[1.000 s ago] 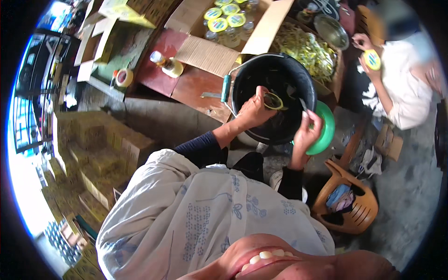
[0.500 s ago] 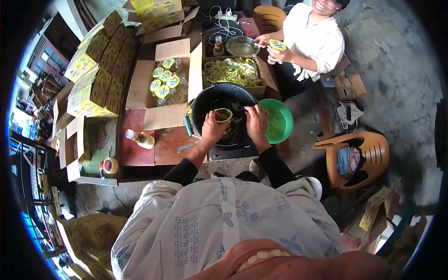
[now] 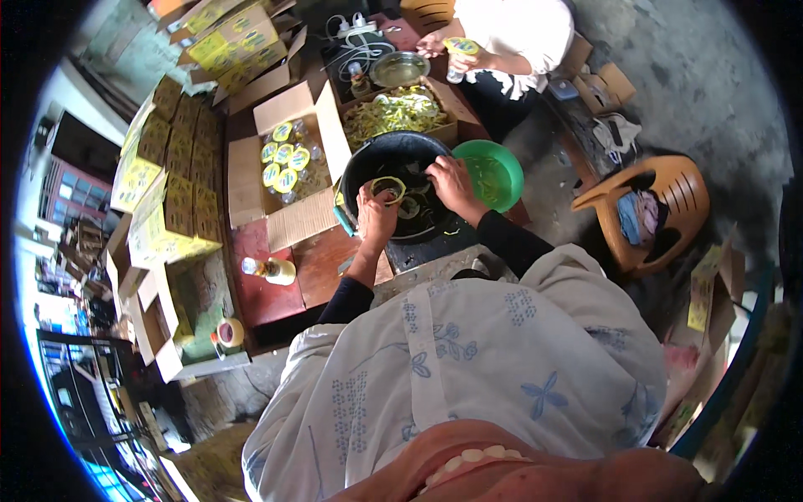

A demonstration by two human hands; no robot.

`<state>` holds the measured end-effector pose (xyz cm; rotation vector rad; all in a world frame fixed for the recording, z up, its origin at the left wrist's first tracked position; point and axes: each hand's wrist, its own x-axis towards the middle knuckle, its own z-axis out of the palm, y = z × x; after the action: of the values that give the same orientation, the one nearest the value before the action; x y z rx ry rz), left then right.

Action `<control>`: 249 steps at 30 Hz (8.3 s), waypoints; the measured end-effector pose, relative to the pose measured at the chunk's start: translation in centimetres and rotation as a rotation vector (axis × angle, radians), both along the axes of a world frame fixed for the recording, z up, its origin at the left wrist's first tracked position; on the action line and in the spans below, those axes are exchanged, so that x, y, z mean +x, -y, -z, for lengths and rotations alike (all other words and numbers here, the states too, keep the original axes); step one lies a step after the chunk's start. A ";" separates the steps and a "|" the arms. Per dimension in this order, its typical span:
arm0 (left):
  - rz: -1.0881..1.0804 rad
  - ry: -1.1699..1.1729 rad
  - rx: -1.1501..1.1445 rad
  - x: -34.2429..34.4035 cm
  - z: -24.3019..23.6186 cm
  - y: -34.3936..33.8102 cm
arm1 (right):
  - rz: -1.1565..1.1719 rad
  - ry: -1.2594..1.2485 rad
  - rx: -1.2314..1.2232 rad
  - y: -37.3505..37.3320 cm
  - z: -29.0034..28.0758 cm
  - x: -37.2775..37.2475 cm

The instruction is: The person stuffs leaves into jars by hand, pours liquid from a bottle into the jars, and secures lids on the jars.

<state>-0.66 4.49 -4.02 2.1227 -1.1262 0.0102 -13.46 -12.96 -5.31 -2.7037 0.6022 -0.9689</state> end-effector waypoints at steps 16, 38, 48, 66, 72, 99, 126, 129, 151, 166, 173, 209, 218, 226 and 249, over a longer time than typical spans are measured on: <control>0.023 0.130 0.227 -0.7 1.1 -0.3 | -0.049 0.043 0.118 -0.5 0.2 -0.1; 0.069 0.095 0.298 -0.8 1.0 0.5 | -0.023 0.048 0.064 -0.4 -0.1 0.1; 0.050 0.052 0.282 -1.0 0.7 0.3 | -0.003 -0.028 0.081 0.1 -0.2 0.1; -0.016 0.049 0.297 0.0 0.7 0.1 | -0.100 0.214 0.190 -0.2 -0.9 -0.5; 0.125 -0.064 0.338 2.4 2.0 1.7 | -0.137 0.320 0.263 2.2 -4.0 -4.9; 0.081 -0.381 0.428 6.0 3.1 4.9 | 0.011 0.046 0.682 12.0 4.5 -15.1; -0.319 -0.490 -0.056 2.4 2.5 1.1 | -0.199 -0.151 0.481 17.0 8.6 -13.0; -0.301 -0.522 -0.083 2.7 3.4 0.9 | -0.170 -0.168 0.430 17.5 9.0 -12.8; -0.269 -0.225 0.049 -2.4 0.7 3.7 | -0.127 -0.485 0.278 16.5 12.3 -11.1; -0.245 -0.125 -0.098 -3.9 -0.1 4.5 | -0.313 0.057 0.669 15.7 1.2 -10.8; -0.254 -0.033 -0.075 -4.1 0.9 3.5 | -0.437 0.176 0.659 10.3 -1.8 -6.7; -0.064 -0.007 -0.006 -0.6 -1.1 1.2 | -0.122 -0.074 0.185 2.4 -0.9 1.7; -0.030 -0.101 -0.090 0.7 1.2 1.2 | -0.143 -0.073 0.163 2.4 -1.1 2.1; -0.051 -0.102 -0.067 1.4 1.4 1.6 | -0.184 -0.306 -0.054 2.8 0.6 1.3; -0.120 -0.413 -0.184 0.8 -1.6 1.4 | -0.160 -0.013 0.358 -1.1 -4.0 1.9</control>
<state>0.17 3.05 -2.43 1.9101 -0.7249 -0.2484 -11.57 -11.90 -1.29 -2.3986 0.4976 -0.7253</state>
